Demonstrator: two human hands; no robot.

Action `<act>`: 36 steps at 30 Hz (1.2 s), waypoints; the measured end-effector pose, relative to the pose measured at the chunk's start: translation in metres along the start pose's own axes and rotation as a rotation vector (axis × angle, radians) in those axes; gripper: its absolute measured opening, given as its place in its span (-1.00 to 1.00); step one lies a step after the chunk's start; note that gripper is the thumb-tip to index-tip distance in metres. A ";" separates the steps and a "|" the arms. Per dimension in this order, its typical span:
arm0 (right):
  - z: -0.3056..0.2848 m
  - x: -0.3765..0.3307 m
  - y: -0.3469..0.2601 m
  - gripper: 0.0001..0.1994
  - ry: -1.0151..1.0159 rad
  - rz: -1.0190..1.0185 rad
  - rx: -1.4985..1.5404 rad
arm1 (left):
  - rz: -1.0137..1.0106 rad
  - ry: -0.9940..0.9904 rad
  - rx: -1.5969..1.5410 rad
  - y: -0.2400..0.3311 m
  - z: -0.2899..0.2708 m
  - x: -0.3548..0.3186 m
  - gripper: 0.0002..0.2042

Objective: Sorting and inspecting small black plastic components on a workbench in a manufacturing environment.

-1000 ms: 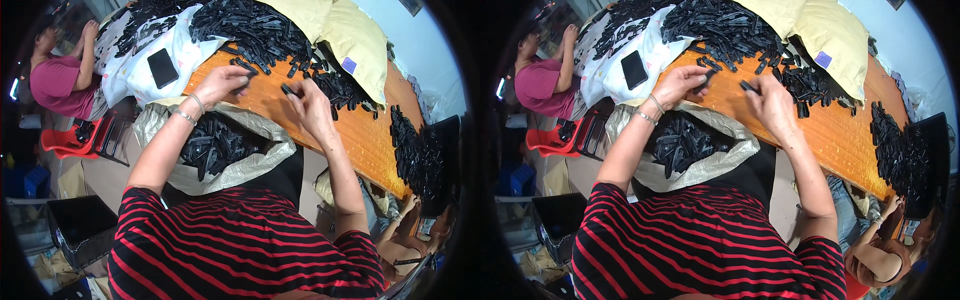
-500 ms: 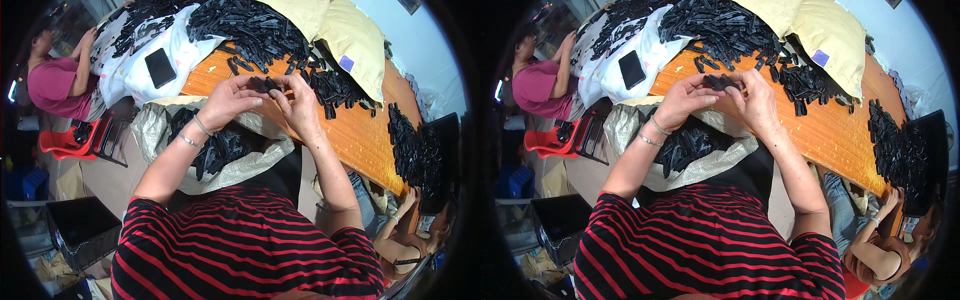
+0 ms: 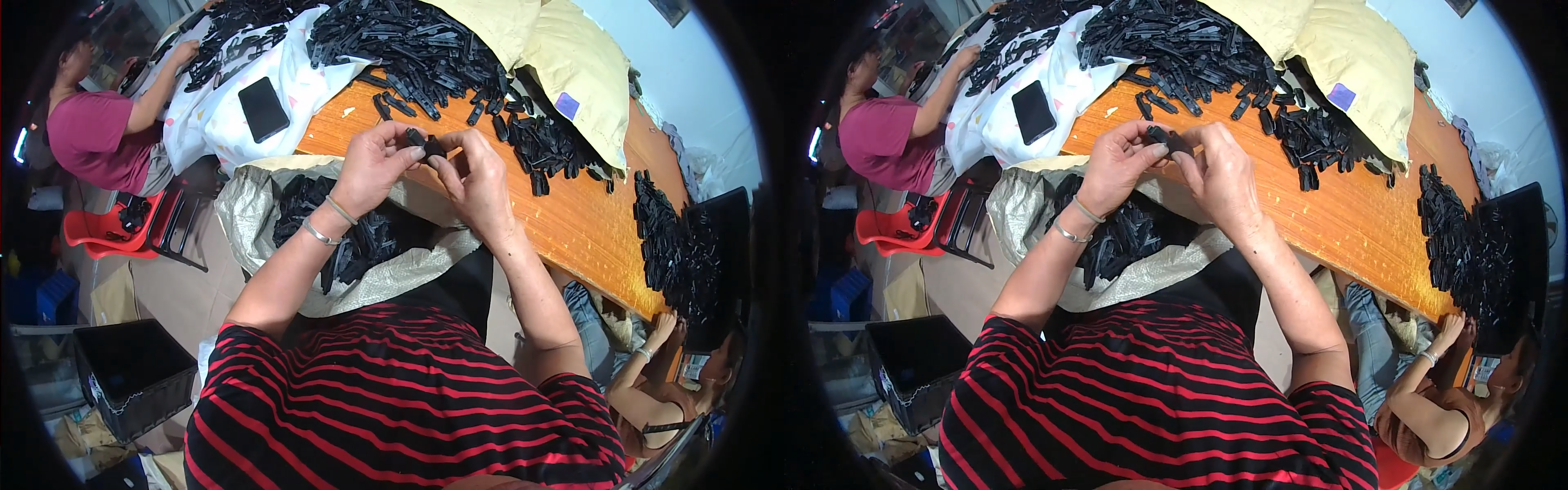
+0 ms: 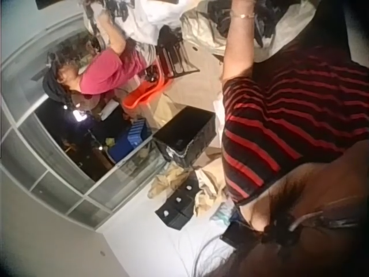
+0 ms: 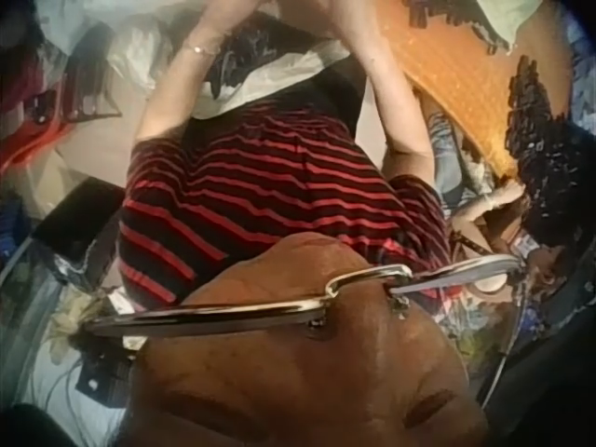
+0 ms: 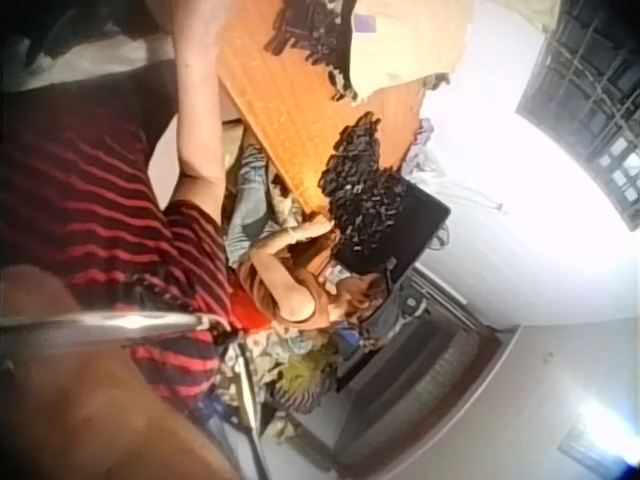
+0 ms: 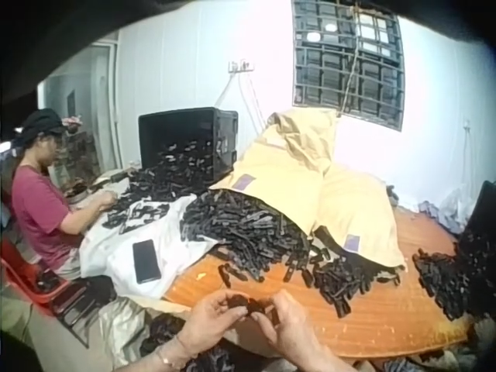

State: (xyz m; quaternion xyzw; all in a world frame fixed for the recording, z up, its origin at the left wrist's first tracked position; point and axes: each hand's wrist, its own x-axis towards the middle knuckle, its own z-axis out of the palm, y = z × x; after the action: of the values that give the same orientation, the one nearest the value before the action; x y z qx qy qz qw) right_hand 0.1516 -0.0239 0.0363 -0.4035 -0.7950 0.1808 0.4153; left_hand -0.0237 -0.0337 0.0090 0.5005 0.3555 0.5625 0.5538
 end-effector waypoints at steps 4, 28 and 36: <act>0.004 -0.002 0.004 -0.81 0.006 -0.003 0.034 | 0.015 0.056 -0.011 -0.002 0.004 -0.001 -0.81; 0.000 -0.001 -0.004 -0.80 0.023 -0.069 -0.065 | 0.099 0.098 0.006 -0.003 0.013 -0.010 -0.78; 0.001 0.000 -0.001 -0.78 0.034 -0.091 -0.064 | 0.169 0.133 0.028 -0.004 0.018 -0.012 -0.78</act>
State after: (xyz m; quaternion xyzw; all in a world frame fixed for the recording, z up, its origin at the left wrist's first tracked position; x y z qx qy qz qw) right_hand 0.1500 -0.0247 0.0359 -0.3829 -0.8108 0.1295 0.4233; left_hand -0.0067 -0.0479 0.0077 0.4979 0.3558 0.6341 0.4728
